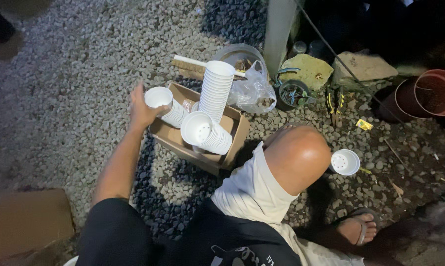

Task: The person uses a heated soldering iron to melt holes into the sides and bottoms of white plastic cups. They handle each cup one at a time, rotate it to create multiple holes, and place the finished cups into a cardboard box.

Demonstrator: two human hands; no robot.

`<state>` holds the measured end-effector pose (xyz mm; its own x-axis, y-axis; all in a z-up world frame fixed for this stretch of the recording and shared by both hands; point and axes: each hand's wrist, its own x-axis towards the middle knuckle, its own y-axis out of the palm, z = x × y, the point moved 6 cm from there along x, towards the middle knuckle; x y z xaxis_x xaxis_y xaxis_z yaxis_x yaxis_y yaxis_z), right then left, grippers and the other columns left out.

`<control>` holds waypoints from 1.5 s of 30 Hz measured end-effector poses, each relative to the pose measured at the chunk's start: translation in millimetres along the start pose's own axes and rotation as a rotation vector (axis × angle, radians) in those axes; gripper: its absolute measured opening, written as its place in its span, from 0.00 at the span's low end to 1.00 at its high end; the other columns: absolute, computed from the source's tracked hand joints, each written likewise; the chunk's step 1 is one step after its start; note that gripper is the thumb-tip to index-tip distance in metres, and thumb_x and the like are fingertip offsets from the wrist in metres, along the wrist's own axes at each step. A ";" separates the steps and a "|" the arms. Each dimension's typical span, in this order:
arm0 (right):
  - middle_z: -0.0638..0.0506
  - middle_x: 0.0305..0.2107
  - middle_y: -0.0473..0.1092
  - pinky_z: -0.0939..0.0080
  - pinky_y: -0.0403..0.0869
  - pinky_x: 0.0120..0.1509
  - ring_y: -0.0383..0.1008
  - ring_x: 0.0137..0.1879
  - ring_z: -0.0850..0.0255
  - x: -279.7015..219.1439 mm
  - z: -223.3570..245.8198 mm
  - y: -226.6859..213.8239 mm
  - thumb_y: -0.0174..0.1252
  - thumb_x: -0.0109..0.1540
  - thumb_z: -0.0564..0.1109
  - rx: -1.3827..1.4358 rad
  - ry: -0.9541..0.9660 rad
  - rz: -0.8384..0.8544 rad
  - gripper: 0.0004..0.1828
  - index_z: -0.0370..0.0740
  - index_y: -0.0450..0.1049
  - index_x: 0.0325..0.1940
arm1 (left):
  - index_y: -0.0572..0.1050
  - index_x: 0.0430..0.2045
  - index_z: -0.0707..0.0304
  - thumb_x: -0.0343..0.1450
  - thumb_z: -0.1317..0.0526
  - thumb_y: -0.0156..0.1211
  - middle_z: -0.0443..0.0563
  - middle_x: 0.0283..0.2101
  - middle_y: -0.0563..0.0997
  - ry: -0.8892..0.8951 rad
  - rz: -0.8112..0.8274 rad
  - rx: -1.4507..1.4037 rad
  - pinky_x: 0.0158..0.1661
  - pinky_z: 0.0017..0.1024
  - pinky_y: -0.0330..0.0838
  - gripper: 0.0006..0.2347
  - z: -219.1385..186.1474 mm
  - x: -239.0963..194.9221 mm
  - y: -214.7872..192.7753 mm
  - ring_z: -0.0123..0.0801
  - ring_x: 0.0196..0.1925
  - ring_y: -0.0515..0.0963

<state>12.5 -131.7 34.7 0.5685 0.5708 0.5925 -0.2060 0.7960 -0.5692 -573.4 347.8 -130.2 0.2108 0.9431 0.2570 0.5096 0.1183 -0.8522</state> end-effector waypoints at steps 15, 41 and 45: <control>0.41 0.39 0.75 0.63 0.71 0.48 0.73 0.40 0.56 -2.3 -32.4 -17.0 0.56 0.75 0.38 0.000 0.063 -0.071 0.08 0.29 0.77 0.51 | 0.66 0.63 0.79 0.57 0.41 0.81 0.74 0.61 0.68 -0.026 -0.038 0.052 0.59 0.52 0.66 0.47 -30.2 21.9 -5.2 0.64 0.62 0.69; 0.43 0.30 0.75 0.63 0.71 0.40 0.75 0.32 0.57 12.4 8.2 -138.8 0.64 0.72 0.39 -0.214 0.141 -0.303 0.05 0.33 0.80 0.49 | 0.83 0.35 0.62 0.67 0.61 0.59 0.60 0.42 0.85 1.479 0.972 0.383 0.43 0.46 0.78 0.09 -612.9 -232.8 414.8 0.51 0.45 0.84; 0.43 0.34 0.76 0.64 0.74 0.43 0.78 0.36 0.58 12.3 6.6 -143.1 0.64 0.72 0.38 -0.193 0.105 -0.330 0.05 0.32 0.78 0.48 | 0.84 0.35 0.60 0.70 0.62 0.54 0.59 0.43 0.85 1.383 0.866 0.316 0.42 0.46 0.80 0.09 -603.2 -242.7 465.0 0.49 0.44 0.85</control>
<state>43.7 -237.2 127.2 0.6592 0.2586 0.7061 0.1498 0.8750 -0.4603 115.6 -13.4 -314.0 0.9427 -0.1908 -0.2737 -0.2865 -0.0423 -0.9571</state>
